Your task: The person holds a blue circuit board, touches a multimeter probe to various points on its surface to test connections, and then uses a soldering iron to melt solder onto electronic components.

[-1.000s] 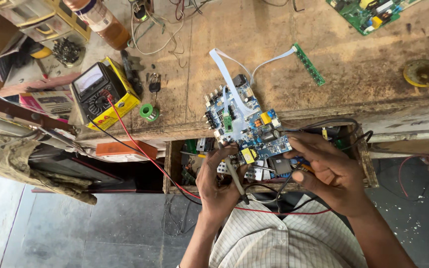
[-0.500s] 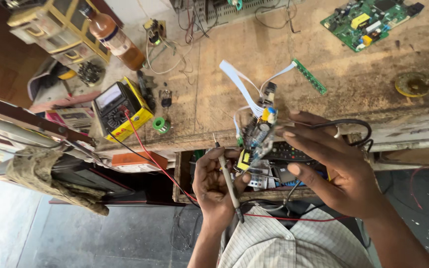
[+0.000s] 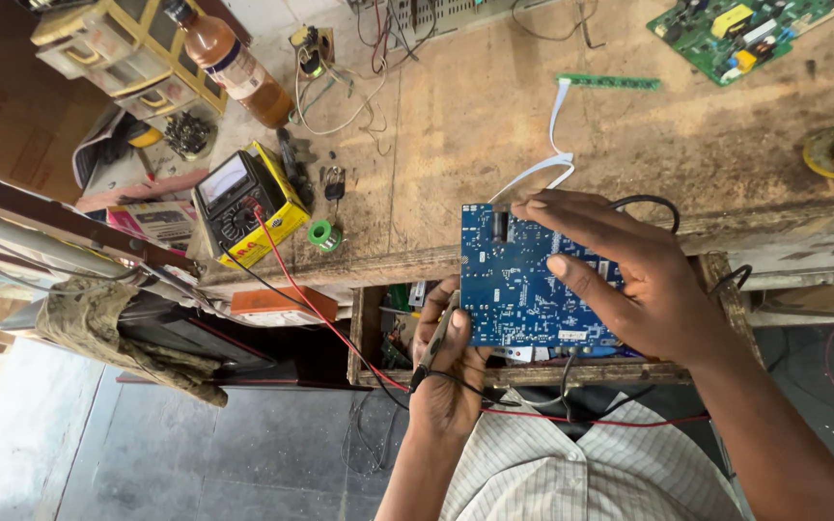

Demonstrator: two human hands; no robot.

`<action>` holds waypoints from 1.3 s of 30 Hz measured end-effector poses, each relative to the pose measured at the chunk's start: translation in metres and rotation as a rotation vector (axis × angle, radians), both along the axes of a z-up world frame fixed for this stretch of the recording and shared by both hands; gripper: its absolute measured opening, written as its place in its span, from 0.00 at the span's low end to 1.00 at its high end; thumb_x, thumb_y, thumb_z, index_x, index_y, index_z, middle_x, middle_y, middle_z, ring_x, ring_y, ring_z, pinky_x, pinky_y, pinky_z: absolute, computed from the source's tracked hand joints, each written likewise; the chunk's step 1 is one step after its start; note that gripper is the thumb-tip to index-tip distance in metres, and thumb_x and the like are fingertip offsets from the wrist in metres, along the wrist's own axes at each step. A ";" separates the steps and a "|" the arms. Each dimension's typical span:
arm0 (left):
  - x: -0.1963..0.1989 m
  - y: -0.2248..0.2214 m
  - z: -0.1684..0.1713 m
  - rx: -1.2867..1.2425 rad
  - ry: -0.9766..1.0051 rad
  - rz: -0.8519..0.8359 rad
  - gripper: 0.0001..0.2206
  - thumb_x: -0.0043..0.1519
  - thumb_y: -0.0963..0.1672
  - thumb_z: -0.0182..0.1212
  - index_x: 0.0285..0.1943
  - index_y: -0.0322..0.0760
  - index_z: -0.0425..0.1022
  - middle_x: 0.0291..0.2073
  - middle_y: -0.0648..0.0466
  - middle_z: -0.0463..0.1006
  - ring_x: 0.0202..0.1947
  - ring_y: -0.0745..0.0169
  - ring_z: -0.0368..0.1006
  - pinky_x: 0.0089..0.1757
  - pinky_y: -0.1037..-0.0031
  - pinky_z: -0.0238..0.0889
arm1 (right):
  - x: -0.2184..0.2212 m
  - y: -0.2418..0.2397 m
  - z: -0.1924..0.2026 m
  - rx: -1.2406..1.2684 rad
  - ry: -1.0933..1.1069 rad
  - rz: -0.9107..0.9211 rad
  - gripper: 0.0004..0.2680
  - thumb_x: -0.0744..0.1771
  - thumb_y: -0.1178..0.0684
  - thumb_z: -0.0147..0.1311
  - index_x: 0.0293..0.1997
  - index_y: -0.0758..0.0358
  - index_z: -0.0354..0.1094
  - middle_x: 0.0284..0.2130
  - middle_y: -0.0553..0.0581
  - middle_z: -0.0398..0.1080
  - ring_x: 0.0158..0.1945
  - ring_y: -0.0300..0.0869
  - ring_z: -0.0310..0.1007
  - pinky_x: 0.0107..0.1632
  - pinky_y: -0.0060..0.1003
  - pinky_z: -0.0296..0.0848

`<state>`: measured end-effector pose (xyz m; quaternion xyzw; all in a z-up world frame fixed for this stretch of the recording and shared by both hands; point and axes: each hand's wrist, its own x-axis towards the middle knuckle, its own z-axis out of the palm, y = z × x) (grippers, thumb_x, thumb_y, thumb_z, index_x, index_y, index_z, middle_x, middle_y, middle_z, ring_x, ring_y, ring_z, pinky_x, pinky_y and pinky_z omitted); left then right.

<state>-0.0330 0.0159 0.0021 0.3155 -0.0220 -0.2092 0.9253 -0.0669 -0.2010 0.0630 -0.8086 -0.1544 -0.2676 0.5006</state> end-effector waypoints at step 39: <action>0.051 -0.021 -0.052 0.268 0.192 -0.337 0.14 0.69 0.48 0.55 0.56 0.36 0.75 0.44 0.52 0.83 0.39 0.65 0.81 0.41 0.71 0.78 | -0.025 -0.013 -0.046 0.133 0.095 0.120 0.19 0.70 0.60 0.55 0.71 0.61 0.60 0.69 0.58 0.64 0.76 0.49 0.60 0.77 0.45 0.59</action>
